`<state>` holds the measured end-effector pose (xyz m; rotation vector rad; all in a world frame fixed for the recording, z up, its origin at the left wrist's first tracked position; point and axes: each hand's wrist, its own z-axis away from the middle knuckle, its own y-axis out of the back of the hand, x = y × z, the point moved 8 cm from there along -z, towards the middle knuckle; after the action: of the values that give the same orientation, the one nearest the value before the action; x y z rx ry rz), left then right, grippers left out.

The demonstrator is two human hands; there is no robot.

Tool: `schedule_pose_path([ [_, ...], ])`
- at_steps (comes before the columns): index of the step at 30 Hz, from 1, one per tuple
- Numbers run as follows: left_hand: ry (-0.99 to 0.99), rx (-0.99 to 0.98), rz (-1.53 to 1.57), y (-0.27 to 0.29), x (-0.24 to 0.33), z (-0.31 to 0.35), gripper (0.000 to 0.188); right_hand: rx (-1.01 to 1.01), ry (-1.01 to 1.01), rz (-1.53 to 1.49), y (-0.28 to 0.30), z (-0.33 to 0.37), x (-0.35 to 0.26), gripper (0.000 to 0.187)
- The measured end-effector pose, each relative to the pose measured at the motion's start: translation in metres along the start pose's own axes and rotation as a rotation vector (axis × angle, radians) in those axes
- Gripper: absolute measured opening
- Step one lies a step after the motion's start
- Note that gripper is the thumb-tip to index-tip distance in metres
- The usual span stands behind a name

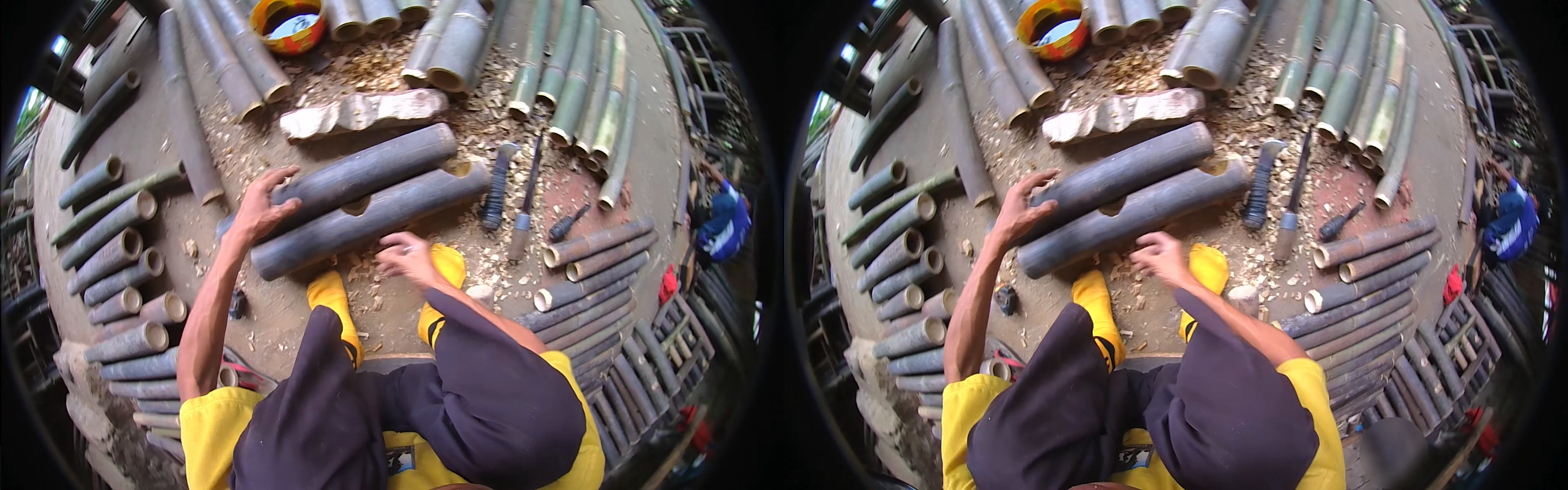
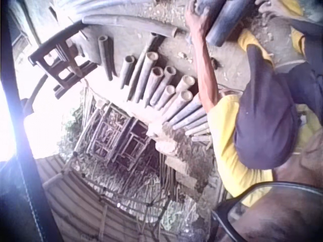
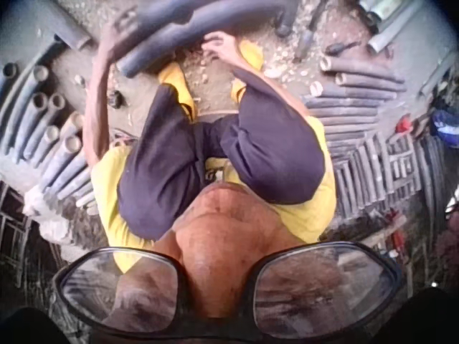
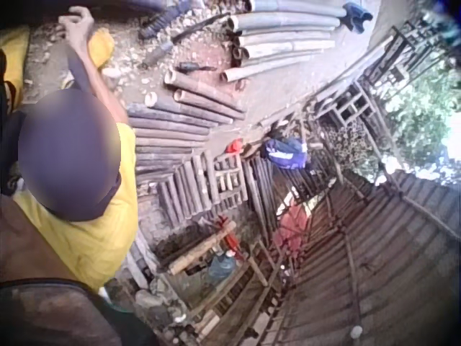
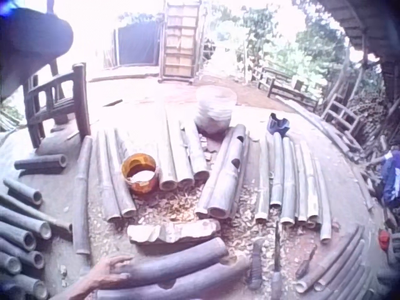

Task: The person carves out sections and drills holes into bamboo poles using a variety of hand tools including a mallet, a chisel, and a machete.

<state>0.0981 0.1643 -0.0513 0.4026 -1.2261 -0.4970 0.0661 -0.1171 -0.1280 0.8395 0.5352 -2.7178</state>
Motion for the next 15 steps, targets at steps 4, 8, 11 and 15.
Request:
schedule_pose_path([
  [4,0.381,0.822,-0.039,0.048,-0.091,0.125,0.044,0.623,0.775,0.711,0.066,0.034,-0.113,0.031],
  [8,0.741,0.911,0.515,-0.007,-0.126,0.189,0.073,0.683,0.537,0.782,0.155,0.000,-0.128,0.058],
  [11,0.555,0.816,0.922,-0.034,-0.121,0.172,0.092,0.529,0.549,0.835,0.164,-0.023,-0.124,0.053],
  [15,0.568,0.787,0.753,-0.036,-0.132,0.164,0.107,0.405,0.556,0.843,0.146,-0.021,-0.128,0.046],
])
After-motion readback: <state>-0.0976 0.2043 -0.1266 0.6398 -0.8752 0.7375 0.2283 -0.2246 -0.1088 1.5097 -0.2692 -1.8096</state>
